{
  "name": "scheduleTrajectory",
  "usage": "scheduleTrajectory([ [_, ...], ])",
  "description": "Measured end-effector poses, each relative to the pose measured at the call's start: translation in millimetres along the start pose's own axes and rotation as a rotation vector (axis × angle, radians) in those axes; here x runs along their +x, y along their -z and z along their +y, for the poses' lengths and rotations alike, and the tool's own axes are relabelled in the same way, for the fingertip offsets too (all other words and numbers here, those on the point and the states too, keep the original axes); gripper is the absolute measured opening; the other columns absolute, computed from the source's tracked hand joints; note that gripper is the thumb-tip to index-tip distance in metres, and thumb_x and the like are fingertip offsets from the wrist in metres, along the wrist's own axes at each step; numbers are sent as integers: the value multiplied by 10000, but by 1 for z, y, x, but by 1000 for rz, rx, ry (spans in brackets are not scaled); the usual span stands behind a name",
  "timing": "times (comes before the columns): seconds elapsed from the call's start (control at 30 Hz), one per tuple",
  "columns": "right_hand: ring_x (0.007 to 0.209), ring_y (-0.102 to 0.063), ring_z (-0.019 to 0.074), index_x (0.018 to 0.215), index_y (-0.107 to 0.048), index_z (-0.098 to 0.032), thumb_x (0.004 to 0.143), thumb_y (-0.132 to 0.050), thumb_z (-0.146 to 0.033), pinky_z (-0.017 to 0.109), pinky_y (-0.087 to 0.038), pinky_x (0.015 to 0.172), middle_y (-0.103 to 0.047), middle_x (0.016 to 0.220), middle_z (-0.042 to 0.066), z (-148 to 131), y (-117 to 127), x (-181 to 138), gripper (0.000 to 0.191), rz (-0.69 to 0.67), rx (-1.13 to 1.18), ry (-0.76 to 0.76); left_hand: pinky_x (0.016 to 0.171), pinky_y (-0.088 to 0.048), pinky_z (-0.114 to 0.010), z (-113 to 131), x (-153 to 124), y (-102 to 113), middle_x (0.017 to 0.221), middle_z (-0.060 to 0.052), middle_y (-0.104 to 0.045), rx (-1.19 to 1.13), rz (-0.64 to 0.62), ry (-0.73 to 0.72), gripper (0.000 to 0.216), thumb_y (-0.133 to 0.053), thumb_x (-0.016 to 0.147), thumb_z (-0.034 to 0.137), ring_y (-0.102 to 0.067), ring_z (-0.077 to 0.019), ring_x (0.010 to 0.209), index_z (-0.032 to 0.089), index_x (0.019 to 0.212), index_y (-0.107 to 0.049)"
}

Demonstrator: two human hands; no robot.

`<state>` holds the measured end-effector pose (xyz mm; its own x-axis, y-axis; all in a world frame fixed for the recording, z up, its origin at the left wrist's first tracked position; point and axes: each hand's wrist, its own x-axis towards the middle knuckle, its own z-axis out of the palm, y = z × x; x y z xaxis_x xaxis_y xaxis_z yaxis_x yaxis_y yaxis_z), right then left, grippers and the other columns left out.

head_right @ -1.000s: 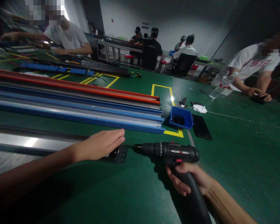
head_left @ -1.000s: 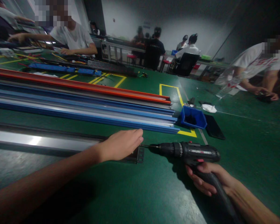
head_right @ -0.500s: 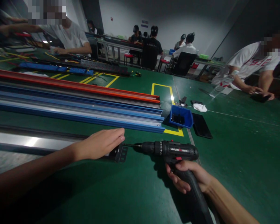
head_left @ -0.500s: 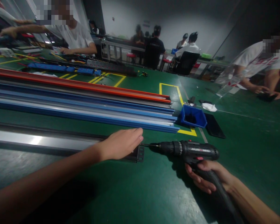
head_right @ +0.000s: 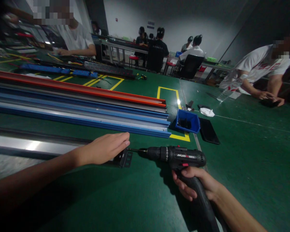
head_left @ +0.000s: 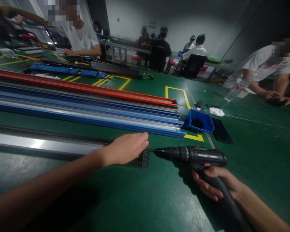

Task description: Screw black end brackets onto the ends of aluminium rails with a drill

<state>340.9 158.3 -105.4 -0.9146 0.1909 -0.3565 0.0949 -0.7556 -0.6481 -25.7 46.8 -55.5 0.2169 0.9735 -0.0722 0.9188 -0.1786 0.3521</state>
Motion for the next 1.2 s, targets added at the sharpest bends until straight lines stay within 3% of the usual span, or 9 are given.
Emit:
scheduleTrajectory([
  [1.2, 380, -469, 28, 1038, -725, -51, 905, -604, -294, 185, -514, 465, -668, 734, 47, 0, -1, 0, 302, 16, -12, -5, 700, -414, -347, 0, 0, -2, 944, -37, -630, -3, 6, 1, 305, -234, 1085, 393, -599, -207, 792, 223, 959, -453],
])
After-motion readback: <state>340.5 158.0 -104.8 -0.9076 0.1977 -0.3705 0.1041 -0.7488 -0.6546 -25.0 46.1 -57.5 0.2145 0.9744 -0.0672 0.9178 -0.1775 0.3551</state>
